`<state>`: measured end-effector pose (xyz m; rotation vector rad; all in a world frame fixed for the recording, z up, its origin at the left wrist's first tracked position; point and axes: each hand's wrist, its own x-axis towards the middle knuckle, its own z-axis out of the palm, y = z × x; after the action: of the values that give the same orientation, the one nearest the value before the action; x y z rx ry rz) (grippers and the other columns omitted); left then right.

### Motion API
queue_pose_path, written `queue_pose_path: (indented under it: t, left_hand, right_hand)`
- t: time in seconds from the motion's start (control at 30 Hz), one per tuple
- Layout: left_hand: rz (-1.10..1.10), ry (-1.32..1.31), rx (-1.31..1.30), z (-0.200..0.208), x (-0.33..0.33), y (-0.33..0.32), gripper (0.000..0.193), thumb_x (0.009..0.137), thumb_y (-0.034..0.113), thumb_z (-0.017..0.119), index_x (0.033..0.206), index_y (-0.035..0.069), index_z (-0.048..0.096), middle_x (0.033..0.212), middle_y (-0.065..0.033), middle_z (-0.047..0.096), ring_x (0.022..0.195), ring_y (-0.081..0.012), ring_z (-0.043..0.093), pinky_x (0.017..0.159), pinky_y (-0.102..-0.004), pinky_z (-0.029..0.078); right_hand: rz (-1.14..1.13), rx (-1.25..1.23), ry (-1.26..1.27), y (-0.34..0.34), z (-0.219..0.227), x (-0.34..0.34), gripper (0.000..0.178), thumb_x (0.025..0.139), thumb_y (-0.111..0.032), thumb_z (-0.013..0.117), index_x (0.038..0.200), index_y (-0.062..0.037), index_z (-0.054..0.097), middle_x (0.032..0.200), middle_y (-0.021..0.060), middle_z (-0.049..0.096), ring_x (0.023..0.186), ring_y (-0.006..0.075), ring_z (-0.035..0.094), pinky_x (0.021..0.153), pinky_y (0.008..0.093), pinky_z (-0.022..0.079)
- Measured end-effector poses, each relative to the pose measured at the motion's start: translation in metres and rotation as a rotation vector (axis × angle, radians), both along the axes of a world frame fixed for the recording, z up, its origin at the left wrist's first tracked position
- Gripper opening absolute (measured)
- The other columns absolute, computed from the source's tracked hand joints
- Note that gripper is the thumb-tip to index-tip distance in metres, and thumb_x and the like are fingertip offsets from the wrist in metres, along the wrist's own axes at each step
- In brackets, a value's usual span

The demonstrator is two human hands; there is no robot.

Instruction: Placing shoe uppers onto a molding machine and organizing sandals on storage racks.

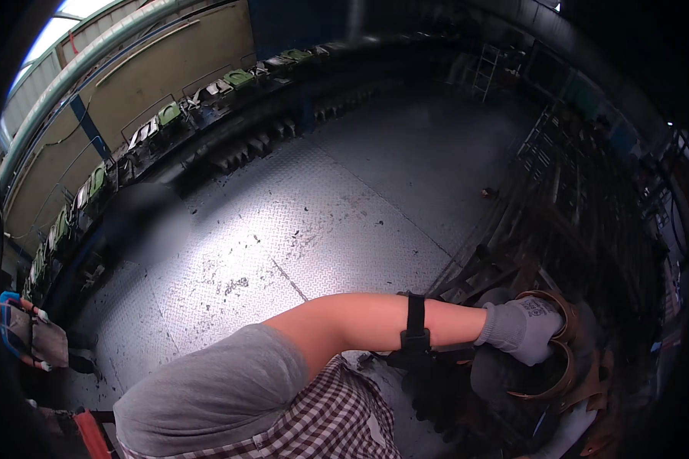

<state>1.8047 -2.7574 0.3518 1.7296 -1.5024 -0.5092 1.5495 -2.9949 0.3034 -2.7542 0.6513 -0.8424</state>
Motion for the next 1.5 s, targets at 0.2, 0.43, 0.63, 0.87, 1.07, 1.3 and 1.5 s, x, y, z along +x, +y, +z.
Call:
queue_pose_path:
  t: [0.2, 0.43, 0.63, 0.87, 1.07, 1.3, 1.5]
  left_hand:
    - [0.039, 0.024, -0.066, -0.016, -0.005, -0.004, 0.041, 0.075, 0.025, 0.065, 0.106, -0.001, 0.069, 0.111, -0.0229, 0.067, 0.108, -0.0371, 0.064, 0.091, -0.0432, 0.051]
    - [0.019, -0.016, -0.178, -0.052, -0.027, -0.033, 0.03, 0.073, 0.026, 0.063, 0.084, 0.0, 0.073, 0.09, -0.0223, 0.07, 0.089, -0.0375, 0.069, 0.079, -0.0443, 0.054]
    - [0.0, 0.107, -0.127, -0.037, -0.029, 0.011, 0.06, 0.088, 0.04, 0.069, 0.129, -0.002, 0.059, 0.126, -0.0231, 0.065, 0.106, -0.0348, 0.065, 0.096, -0.0468, 0.051]
    - [0.107, 0.385, -0.65, -0.1, 0.077, 0.217, 0.021, 0.09, 0.01, 0.057, 0.11, 0.002, 0.058, 0.105, -0.0112, 0.059, 0.095, -0.0245, 0.06, 0.083, -0.0325, 0.048]
    - [0.93, 0.412, 0.095, -0.247, 0.178, 0.491, 0.033, 0.085, 0.015, 0.06, 0.117, 0.006, 0.063, 0.118, -0.0172, 0.063, 0.117, -0.0333, 0.06, 0.099, -0.0378, 0.047]
    - [1.917, 0.433, 0.262, -0.329, 0.205, 0.806, 0.054, 0.086, 0.031, 0.057, 0.133, 0.004, 0.058, 0.132, -0.0246, 0.058, 0.125, -0.0389, 0.054, 0.106, -0.0434, 0.042]
    - [2.465, 0.748, -0.526, -0.289, 0.211, 0.916, 0.036, 0.091, 0.016, 0.059, 0.122, -0.002, 0.061, 0.112, -0.0104, 0.067, 0.098, -0.02, 0.064, 0.087, -0.033, 0.051]
  right_hand:
    - [-0.043, -0.036, -0.077, 0.043, -0.004, 0.022, 0.042, 0.099, -0.009, 0.049, 0.14, 0.0009, 0.051, 0.139, 0.0151, 0.055, 0.126, 0.0279, 0.054, 0.104, 0.036, 0.043]
    - [-0.036, -0.036, -0.222, 0.084, -0.033, 0.037, 0.041, 0.1, -0.01, 0.049, 0.139, 0.001, 0.052, 0.136, 0.0148, 0.057, 0.122, 0.0272, 0.056, 0.101, 0.0355, 0.045]
    - [0.027, 0.141, -0.283, 0.12, -0.091, 0.082, 0.04, 0.101, -0.011, 0.049, 0.139, 0.0011, 0.052, 0.134, 0.0145, 0.059, 0.119, 0.0265, 0.058, 0.098, 0.0351, 0.047]
    - [0.098, 0.566, -0.125, 0.218, -0.189, 0.206, 0.04, 0.101, -0.013, 0.048, 0.138, 0.0012, 0.052, 0.131, 0.0141, 0.06, 0.115, 0.0257, 0.061, 0.095, 0.0347, 0.05]
    - [0.175, 0.966, 0.29, 0.382, -0.349, 0.326, 0.039, 0.102, -0.014, 0.048, 0.138, 0.0014, 0.053, 0.129, 0.0138, 0.062, 0.111, 0.025, 0.063, 0.092, 0.0343, 0.052]
    - [0.288, 1.195, 0.746, 0.512, -0.463, 0.429, 0.039, 0.103, -0.015, 0.048, 0.137, 0.0015, 0.053, 0.127, 0.0135, 0.064, 0.107, 0.0243, 0.066, 0.088, 0.0338, 0.054]
    - [0.527, 1.047, 0.717, 0.569, -0.44, 0.635, 0.031, 0.097, -0.014, 0.055, 0.124, 0.0029, 0.059, 0.112, 0.0089, 0.065, 0.089, 0.0166, 0.063, 0.073, 0.0299, 0.051]
